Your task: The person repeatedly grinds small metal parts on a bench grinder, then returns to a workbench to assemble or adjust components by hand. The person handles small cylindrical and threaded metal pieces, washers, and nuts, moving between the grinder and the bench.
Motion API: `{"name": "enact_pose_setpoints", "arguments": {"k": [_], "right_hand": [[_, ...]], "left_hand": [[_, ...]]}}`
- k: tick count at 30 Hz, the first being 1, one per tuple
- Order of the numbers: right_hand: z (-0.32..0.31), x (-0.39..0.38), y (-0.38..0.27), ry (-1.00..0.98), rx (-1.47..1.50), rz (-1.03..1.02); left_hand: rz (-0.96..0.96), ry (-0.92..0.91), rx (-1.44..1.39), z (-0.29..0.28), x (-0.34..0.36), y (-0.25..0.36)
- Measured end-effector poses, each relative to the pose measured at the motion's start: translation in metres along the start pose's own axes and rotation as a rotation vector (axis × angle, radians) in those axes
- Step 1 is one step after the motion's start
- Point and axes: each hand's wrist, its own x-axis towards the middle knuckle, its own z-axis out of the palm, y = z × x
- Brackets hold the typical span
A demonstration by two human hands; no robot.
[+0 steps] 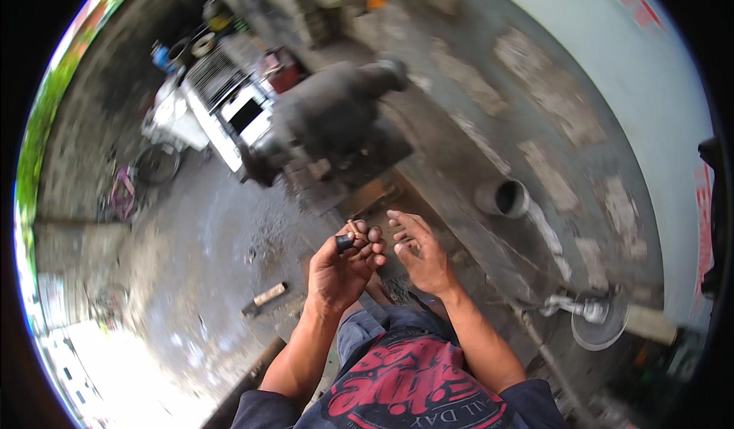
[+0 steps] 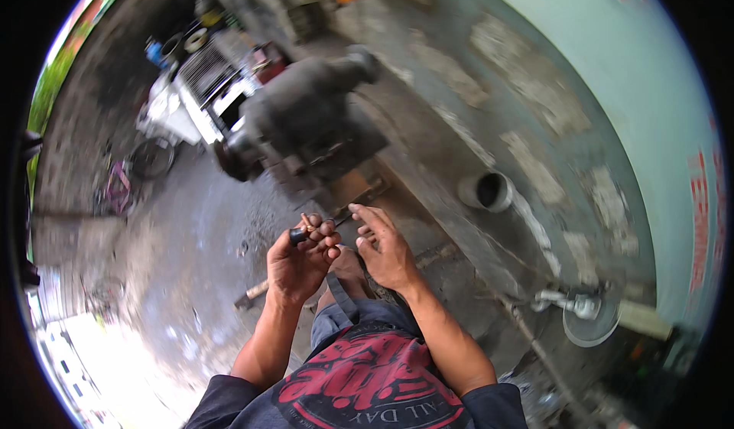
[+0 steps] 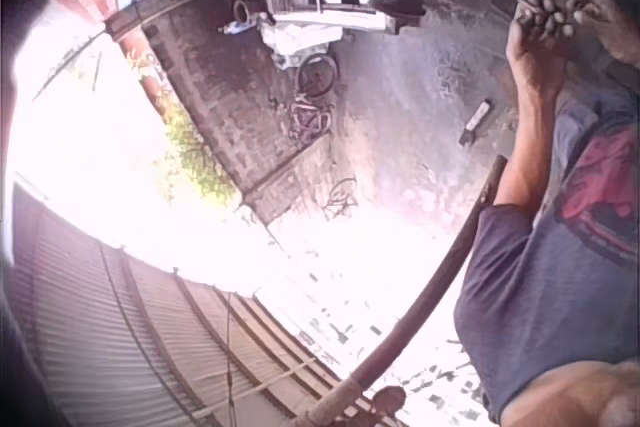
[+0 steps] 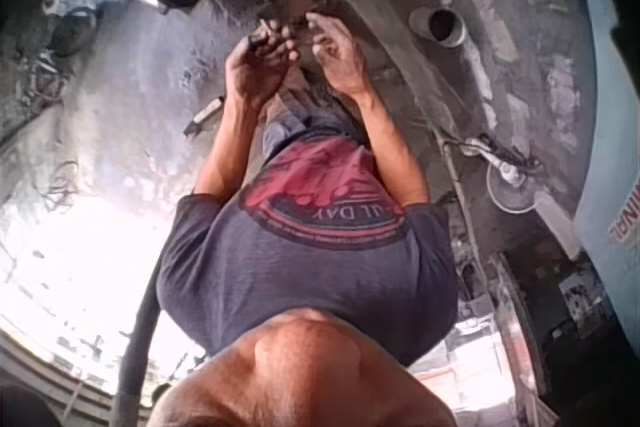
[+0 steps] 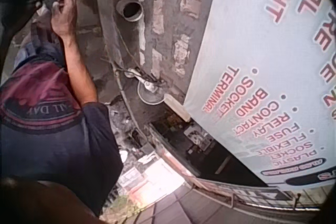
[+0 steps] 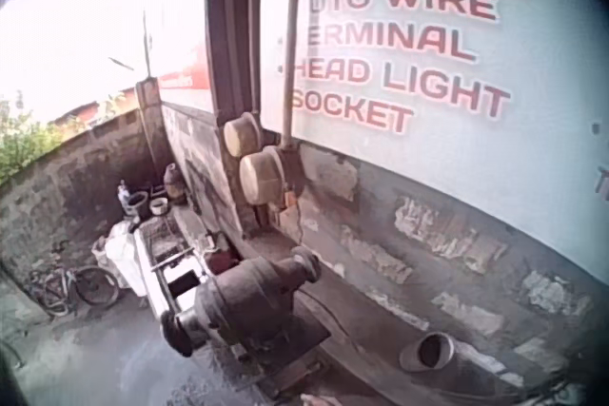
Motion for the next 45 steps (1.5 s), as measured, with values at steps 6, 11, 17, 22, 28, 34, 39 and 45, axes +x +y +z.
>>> {"name": "enact_pose_setpoints", "arguments": {"k": [6, 11, 17, 22, 28, 34, 39, 45], "right_hand": [[-0.123, -0.155, -0.001, 0.339, -0.194, -0.066], [-0.206, -0.322, 0.013, 0.495, -0.414, 0.191], [-0.263, -0.548, -0.008, 1.023, -0.671, 0.259], [-0.286, -0.658, 0.014, 1.524, -0.385, 0.330], [-0.366, -0.777, 0.061, 1.794, -0.023, 0.288], [-0.456, -0.899, 0.071, 1.985, 0.108, 0.375], [-0.488, -0.990, 0.123, 2.200, 0.207, 0.448], [-0.567, -1.135, 0.206, 2.184, 0.316, 0.711]], "left_hand": [[0.084, -0.366, 0.497, 0.077, 0.020, -0.190], [0.051, -0.640, 1.012, 0.105, -0.036, -0.427], [-0.123, -0.973, 1.220, 0.079, -0.060, -0.636], [-1.182, -0.352, 0.969, 0.058, -0.085, -0.777], [-1.767, -0.255, 0.554, 0.056, -0.133, -0.940], [-1.905, -0.322, 0.511, 0.108, -0.179, -1.118], [-1.980, -0.503, 0.555, 0.101, -0.200, -1.277], [-1.551, -0.460, 1.312, 0.039, -0.180, -1.490]]}}
